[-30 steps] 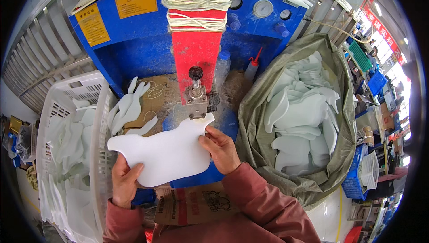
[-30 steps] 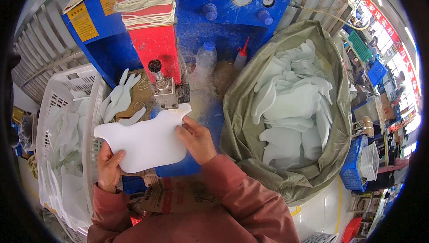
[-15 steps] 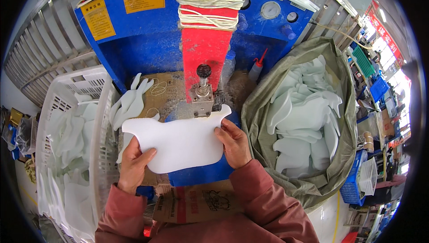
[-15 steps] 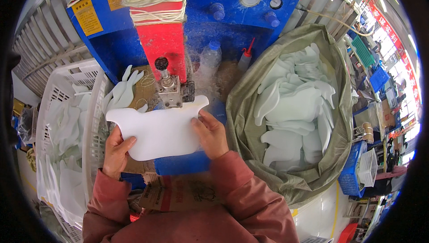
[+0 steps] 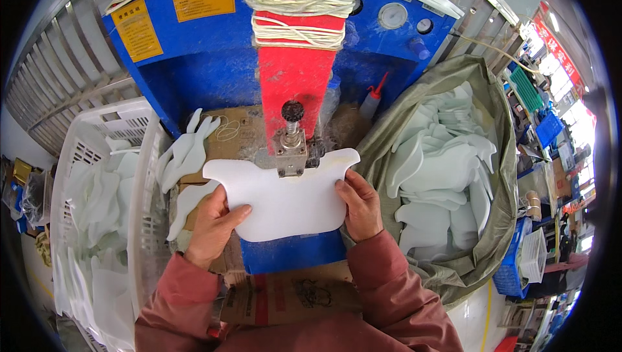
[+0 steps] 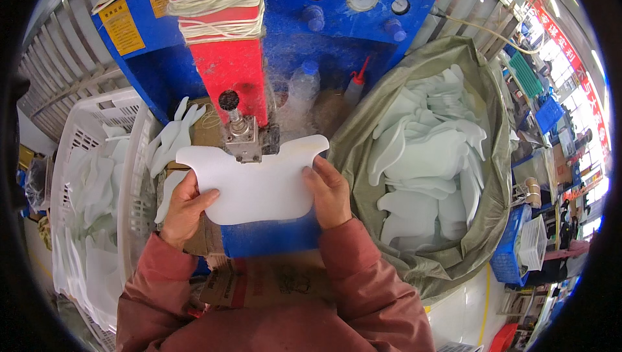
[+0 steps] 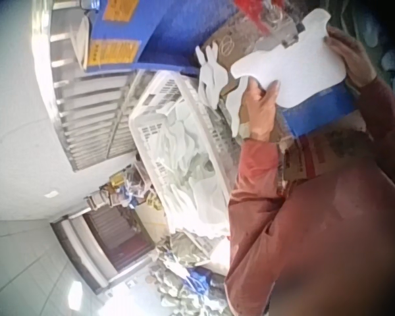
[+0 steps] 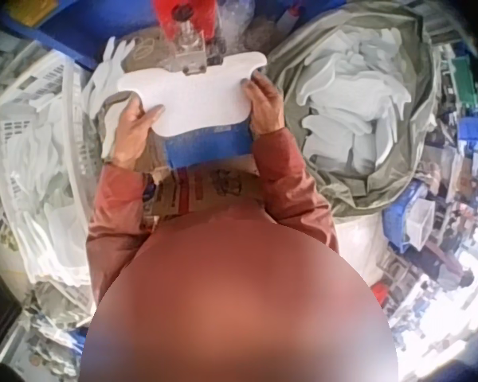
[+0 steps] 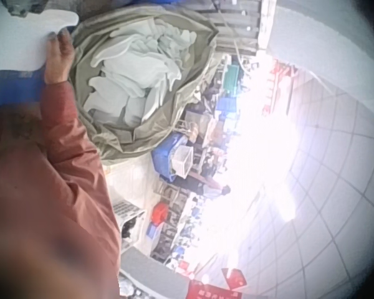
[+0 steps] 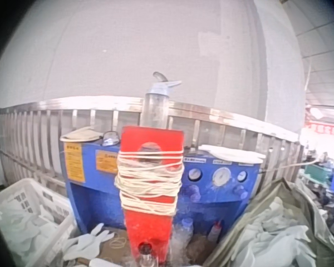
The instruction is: The person repeatedly picks white fabric mask blanks from a sack, places them under a press on a blue and red sewing machine, and folds the edges before pressing. Finished masks are placed into a white basket. The cycle repeats throughout the clip.
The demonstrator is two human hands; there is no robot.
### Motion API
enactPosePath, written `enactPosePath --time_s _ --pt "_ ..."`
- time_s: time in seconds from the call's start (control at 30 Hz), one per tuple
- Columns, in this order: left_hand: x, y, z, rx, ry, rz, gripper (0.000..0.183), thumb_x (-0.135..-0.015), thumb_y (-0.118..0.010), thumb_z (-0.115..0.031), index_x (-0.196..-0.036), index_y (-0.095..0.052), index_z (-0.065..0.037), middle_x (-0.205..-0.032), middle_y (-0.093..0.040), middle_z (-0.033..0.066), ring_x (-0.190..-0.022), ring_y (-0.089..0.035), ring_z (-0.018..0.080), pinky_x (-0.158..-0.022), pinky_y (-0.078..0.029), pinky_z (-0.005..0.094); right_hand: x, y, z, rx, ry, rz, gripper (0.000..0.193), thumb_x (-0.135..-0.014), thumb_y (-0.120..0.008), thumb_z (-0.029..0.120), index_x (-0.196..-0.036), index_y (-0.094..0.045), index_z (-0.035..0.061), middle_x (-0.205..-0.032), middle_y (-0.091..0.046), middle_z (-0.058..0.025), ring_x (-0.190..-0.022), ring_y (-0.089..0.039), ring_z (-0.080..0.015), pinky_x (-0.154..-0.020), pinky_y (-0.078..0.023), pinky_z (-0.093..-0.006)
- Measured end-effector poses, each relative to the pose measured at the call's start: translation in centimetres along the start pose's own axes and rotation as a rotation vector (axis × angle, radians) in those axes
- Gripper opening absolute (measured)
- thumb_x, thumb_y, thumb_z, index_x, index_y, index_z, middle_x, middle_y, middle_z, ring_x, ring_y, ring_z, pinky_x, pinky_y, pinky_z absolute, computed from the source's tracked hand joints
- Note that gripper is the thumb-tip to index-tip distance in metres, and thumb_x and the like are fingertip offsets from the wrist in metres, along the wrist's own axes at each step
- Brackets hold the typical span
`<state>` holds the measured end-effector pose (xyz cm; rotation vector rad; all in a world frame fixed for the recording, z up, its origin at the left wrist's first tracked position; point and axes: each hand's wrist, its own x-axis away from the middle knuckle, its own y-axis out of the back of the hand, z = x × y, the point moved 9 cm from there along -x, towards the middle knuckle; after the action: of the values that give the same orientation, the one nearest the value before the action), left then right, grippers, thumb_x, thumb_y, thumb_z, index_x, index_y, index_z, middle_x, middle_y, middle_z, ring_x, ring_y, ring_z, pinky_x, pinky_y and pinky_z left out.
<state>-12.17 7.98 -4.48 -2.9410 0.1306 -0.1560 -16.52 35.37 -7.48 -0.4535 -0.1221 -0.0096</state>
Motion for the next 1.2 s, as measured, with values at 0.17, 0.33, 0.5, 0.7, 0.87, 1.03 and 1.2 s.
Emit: enactPosePath --time_s 0.17,0.33,0.5,0.7,0.87,1.03,1.2 --pt "-1.7 0.3 0.3 -0.051 0.039 -0.027 0.042 -0.098 -0.065 0.000 -0.139 -0.054 0.002 -0.117 -0.069 0.0047 -0.102 -0.064 0.0094 -0.089 -0.052 0.0272 -1.1 -0.3 1.2 0.051 0.029 0.028 0.033 -0.103 -0.065 0.011 -0.132 -0.064 -0.0040 -0.114 -0.071 -0.0033 -0.100 -0.065 -0.0086 -0.087 -0.052 -0.0239" --pt "-1.4 1.7 -0.5 -0.011 -0.003 -0.064 0.045 -0.098 -0.065 0.000 -0.142 -0.053 0.001 -0.122 -0.069 0.0063 -0.107 -0.065 0.0116 -0.095 -0.051 0.0282 -1.9 -1.3 0.0 0.052 0.005 0.047 0.033 -0.103 -0.065 0.012 -0.131 -0.064 -0.0040 -0.112 -0.071 -0.0018 -0.097 -0.064 -0.0075 -0.084 -0.051 -0.0232" --pt "-0.6 1.7 -0.2 0.033 -0.001 -0.050 0.048 -0.098 -0.064 0.001 -0.144 -0.051 0.001 -0.125 -0.068 0.0075 -0.111 -0.065 0.0132 -0.099 -0.051 0.0296 -0.8 -1.0 -0.5 0.104 -0.022 0.033 0.031 -0.103 -0.065 0.012 -0.130 -0.064 -0.0041 -0.112 -0.071 -0.0024 -0.097 -0.064 -0.0078 -0.085 -0.051 -0.0234" --pt "-0.8 -0.5 0.3 0.081 -0.013 0.003 0.046 -0.098 -0.064 0.003 -0.142 -0.052 0.000 -0.123 -0.069 0.0069 -0.108 -0.066 0.0117 -0.095 -0.053 0.0288 1.0 -0.3 1.5 -0.032 0.013 0.047 0.033 -0.103 -0.063 0.009 -0.134 -0.063 -0.0044 -0.117 -0.072 -0.0060 -0.103 -0.068 -0.0123 -0.091 -0.053 -0.0266" --pt "-0.9 -1.9 1.3 0.092 0.063 0.038 0.055 -0.096 -0.061 0.004 -0.150 -0.047 -0.001 -0.127 -0.067 0.0053 -0.111 -0.065 0.0114 -0.096 -0.051 0.0275 2.1 1.1 2.7 0.015 0.024 -0.001 0.034 -0.103 -0.062 0.008 -0.134 -0.063 -0.0053 -0.120 -0.072 -0.0076 -0.105 -0.068 -0.0137 -0.093 -0.053 -0.0277" --pt "-0.8 -3.2 1.6 0.087 0.061 0.072 0.054 -0.097 -0.063 0.002 -0.148 -0.047 -0.002 -0.125 -0.068 0.0046 -0.108 -0.065 0.0100 -0.091 -0.052 0.0260 2.8 2.4 3.2 0.051 0.031 -0.032 0.034 -0.103 -0.061 0.008 -0.133 -0.064 -0.0071 -0.118 -0.072 -0.0094 -0.104 -0.068 -0.0146 -0.092 -0.053 -0.0282" --pt "-0.8 -4.6 2.0 0.138 0.084 0.101 0.046 -0.099 -0.066 0.000 -0.142 -0.050 -0.002 -0.121 -0.069 0.0067 -0.106 -0.066 0.0110 -0.092 -0.054 0.0285 3.7 3.8 3.5 0.032 0.051 -0.064 0.034 -0.103 -0.061 0.007 -0.133 -0.063 -0.0076 -0.118 -0.072 -0.0096 -0.105 -0.068 -0.0155 -0.092 -0.053 -0.0287"
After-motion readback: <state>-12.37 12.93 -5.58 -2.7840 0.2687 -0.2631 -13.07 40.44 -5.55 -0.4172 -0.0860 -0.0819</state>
